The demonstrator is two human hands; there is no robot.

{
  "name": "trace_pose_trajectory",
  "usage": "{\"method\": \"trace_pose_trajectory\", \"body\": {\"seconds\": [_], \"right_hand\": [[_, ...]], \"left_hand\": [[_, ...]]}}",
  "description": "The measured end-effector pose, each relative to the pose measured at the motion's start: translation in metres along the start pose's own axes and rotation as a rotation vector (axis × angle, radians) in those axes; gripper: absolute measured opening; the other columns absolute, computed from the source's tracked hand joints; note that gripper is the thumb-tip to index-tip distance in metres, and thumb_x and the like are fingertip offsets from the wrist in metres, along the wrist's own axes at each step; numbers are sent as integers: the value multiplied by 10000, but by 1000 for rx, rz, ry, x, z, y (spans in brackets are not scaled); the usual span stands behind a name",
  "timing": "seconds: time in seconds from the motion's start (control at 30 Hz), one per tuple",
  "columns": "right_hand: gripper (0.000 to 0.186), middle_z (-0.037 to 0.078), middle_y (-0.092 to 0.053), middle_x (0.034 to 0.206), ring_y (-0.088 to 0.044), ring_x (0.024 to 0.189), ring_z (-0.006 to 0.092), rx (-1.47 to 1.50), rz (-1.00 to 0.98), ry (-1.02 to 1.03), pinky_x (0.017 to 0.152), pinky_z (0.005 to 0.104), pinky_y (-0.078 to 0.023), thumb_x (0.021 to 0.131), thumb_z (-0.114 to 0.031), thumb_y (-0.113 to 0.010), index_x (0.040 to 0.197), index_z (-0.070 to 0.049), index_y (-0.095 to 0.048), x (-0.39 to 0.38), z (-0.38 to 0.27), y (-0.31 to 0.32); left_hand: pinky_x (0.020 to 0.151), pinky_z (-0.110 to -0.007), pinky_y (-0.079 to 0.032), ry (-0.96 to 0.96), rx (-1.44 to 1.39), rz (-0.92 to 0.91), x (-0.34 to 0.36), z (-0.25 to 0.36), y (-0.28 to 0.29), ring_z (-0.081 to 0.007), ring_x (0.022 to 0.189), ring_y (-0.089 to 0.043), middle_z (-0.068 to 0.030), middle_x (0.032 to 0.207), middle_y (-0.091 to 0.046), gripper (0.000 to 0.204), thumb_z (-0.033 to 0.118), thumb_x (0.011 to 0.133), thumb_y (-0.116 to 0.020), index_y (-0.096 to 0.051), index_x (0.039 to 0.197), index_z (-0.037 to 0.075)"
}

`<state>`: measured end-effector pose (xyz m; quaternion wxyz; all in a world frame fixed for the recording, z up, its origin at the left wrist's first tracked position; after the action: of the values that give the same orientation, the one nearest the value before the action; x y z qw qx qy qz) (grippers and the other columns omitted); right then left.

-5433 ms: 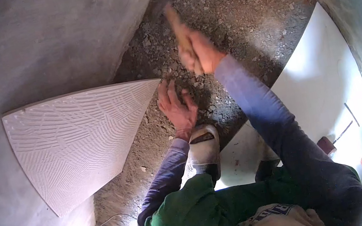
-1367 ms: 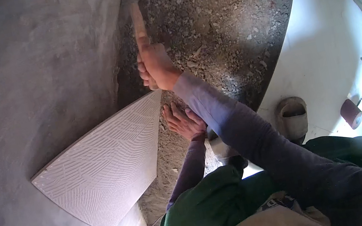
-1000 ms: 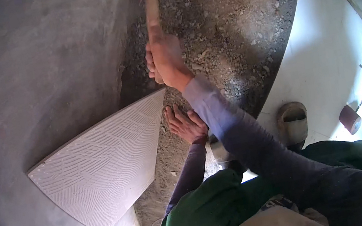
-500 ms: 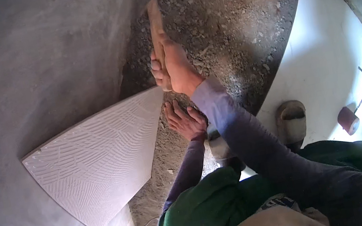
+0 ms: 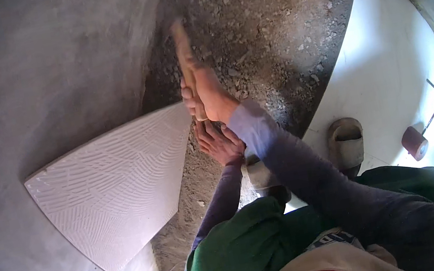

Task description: The person levels the gravel floor using a mallet and then positions a large tile onto the mortar bed, tapping it into place with the mallet to ensure it is level with the adjacent tiles.

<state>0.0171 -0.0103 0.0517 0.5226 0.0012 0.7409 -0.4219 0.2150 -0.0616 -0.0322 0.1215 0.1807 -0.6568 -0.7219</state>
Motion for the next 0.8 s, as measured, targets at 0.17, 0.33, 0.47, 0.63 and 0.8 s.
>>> {"method": "trace_pose_trajectory", "body": {"seconds": [0.17,0.33,0.47,0.63,0.8], "right_hand": [[655,-37,-450,598,-372,443,125,-58,-109,22,446,339,-318,917,-786,-515,868,-133,-510,4,16,8],[587,-43,-435,594,-363,448,115,40,-74,2,446,335,-303,974,-705,-462,849,-133,-505,-2,17,12],[573,-41,-430,599,-365,454,115,-1,-110,-105,445,340,-305,982,-697,-441,865,-138,-481,-16,6,4],[579,-30,-465,605,-399,452,116,121,15,145,451,337,-328,964,-693,-508,899,-118,-512,-24,-3,4],[620,-14,-458,601,-376,448,123,-1,12,-29,411,312,-293,941,-734,-513,860,-119,-506,-13,3,9]], "left_hand": [[1180,-586,-243,36,93,-112,1,-1,-4,-479,1441,-328,-306,1517,-359,622,391,971,-488,-422,1439,-13],[1167,-585,-254,12,-85,42,0,-4,-4,-478,1431,-339,-298,1472,-410,597,418,957,-485,-486,1355,-28],[1160,-612,-238,-24,-12,-3,0,-7,-11,-491,1409,-341,-313,1484,-386,675,450,951,-482,-428,1419,-32],[1195,-621,-218,-21,-96,-11,0,-7,-5,-523,1454,-271,-307,1583,-283,838,579,952,-498,-304,1537,11],[1177,-601,-230,-23,13,28,0,0,4,-452,1449,-327,-256,1547,-369,688,462,984,-468,-378,1492,7]]}}
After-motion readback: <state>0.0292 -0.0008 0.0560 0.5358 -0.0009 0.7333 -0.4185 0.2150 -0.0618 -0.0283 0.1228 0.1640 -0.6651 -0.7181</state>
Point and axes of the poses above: each hand's wrist, its own x-axis towards the middle knuckle, its own y-axis out of the back of the hand, z = x × y, the point moved 3 cm from there along x, towards the middle knuckle
